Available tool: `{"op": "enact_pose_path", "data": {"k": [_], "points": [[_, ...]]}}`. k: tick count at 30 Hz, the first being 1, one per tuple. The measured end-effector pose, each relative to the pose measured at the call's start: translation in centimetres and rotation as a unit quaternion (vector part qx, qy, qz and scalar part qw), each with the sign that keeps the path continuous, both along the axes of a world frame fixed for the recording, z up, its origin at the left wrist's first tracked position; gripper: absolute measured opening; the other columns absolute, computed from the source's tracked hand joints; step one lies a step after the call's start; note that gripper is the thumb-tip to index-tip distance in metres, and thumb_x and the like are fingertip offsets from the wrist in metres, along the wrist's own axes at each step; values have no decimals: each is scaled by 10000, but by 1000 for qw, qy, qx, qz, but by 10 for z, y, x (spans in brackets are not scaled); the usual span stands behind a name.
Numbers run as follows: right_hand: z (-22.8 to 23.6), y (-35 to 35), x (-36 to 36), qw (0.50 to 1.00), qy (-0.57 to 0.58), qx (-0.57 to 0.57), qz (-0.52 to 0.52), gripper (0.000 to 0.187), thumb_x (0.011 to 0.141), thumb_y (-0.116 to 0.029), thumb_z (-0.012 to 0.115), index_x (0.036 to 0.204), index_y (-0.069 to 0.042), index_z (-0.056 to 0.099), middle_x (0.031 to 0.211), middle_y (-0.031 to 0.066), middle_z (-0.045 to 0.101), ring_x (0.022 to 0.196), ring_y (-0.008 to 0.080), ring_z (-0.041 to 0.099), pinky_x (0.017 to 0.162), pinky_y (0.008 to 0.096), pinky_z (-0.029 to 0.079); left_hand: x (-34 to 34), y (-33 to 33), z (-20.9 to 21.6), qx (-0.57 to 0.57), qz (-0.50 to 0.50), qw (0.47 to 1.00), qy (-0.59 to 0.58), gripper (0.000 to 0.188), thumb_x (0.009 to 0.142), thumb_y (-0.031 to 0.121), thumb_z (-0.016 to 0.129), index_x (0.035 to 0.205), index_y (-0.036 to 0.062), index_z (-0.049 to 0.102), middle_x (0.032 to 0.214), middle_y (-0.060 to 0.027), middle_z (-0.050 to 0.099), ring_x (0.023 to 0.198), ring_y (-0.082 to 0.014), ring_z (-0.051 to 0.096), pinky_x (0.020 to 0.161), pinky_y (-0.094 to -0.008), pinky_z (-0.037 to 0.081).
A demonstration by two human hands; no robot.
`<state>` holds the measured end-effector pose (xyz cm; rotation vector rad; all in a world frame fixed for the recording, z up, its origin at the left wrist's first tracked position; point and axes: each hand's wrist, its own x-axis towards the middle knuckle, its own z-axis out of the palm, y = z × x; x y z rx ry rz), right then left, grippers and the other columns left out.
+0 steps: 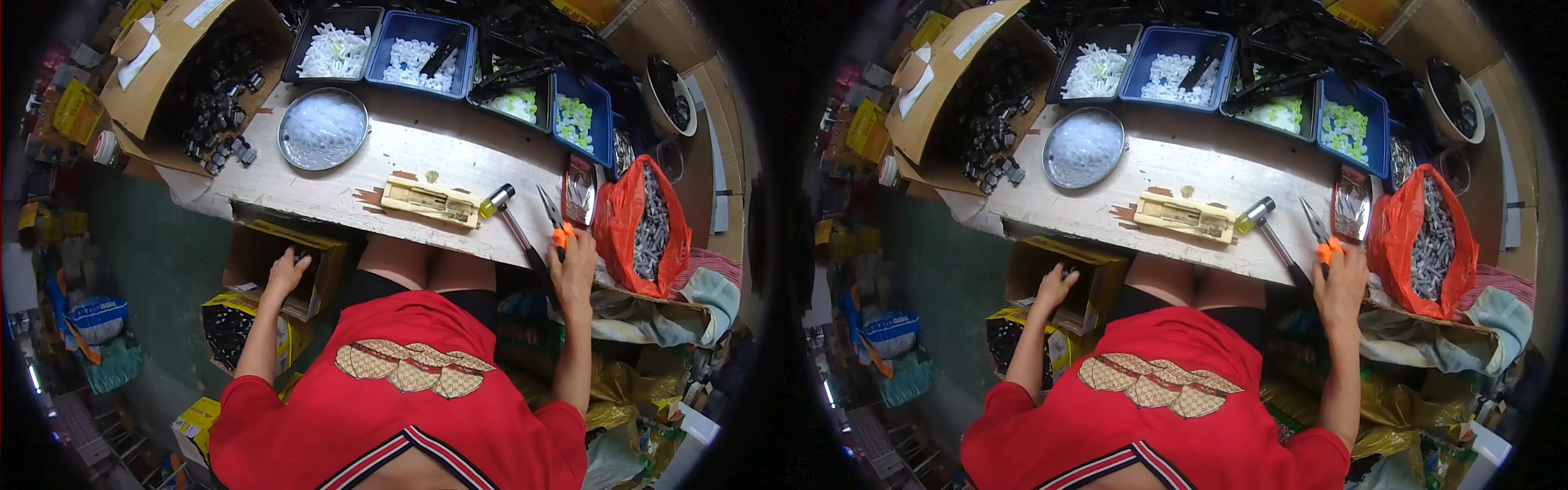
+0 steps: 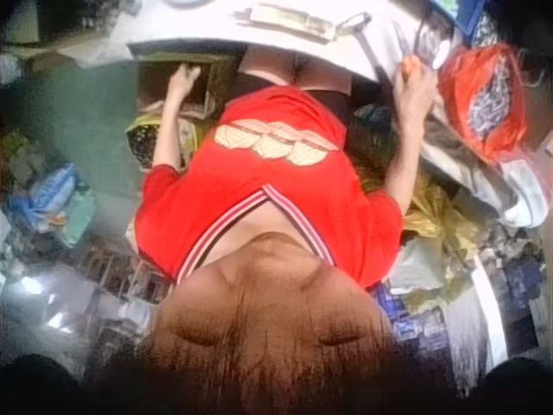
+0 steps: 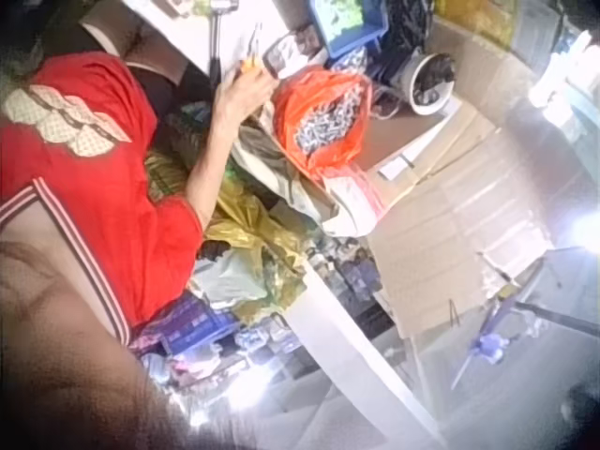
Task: The recorder is assembling small plastic and metal components using a wooden jig, a hammer, and pliers at a workbench.
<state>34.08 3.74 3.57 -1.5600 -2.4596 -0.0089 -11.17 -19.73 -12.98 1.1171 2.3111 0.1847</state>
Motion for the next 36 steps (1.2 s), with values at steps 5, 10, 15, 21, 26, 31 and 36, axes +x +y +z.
{"op": "enact_pose_path", "data": {"k": [5,10,15,21,26,31,36], "points": [[-1,11,-3,1000,-16,20,10,248,751,-185,654,917,-16,578,1050,128,516,969,294,467,812,394,348,-53,-7,31,85,91,992,21,553,809,473,553,1095,1,577,876,-178,636,815,-297,621,746,-397,483],[35,82,-105,970,63,123,201,160,749,-41,590,908,-55,582,1046,84,549,954,252,504,838,375,355,-48,63,142,285,230,915,-168,196,836,227,607,806,36,638,585,2,559,423,-51,426,402,-191,313],[28,173,-216,928,-21,218,300,260,723,-39,530,971,-94,591,1113,56,552,1040,216,487,900,388,321,-73,115,136,382,103,915,78,231,672,103,692,879,19,632,782,-114,579,636,-211,555,599,-298,440],[16,215,-267,903,-234,161,324,128,725,-97,536,778,-119,650,853,31,566,972,194,470,945,436,274,-71,135,112,346,126,914,171,274,671,160,710,901,55,604,870,-127,548,800,-318,558,677,-404,447],[42,203,-254,910,-244,161,294,137,713,-61,529,750,-92,658,829,79,573,904,220,520,887,389,333,-73,139,105,364,67,906,207,236,694,175,694,855,46,577,869,-120,541,866,-320,525,720,-404,434],[69,144,-221,958,-124,43,254,210,699,-26,500,870,-37,621,870,156,555,842,317,576,689,394,487,-74,122,100,403,3,896,186,226,696,107,672,880,3,590,840,-133,527,842,-317,509,724,-379,423],[9,37,-176,955,-27,-12,296,345,693,-12,510,1017,-114,566,863,73,524,846,245,499,703,386,374,-67,119,105,344,-58,900,262,242,741,114,645,963,21,617,881,-109,510,861,-285,496,732,-366,421]]}}
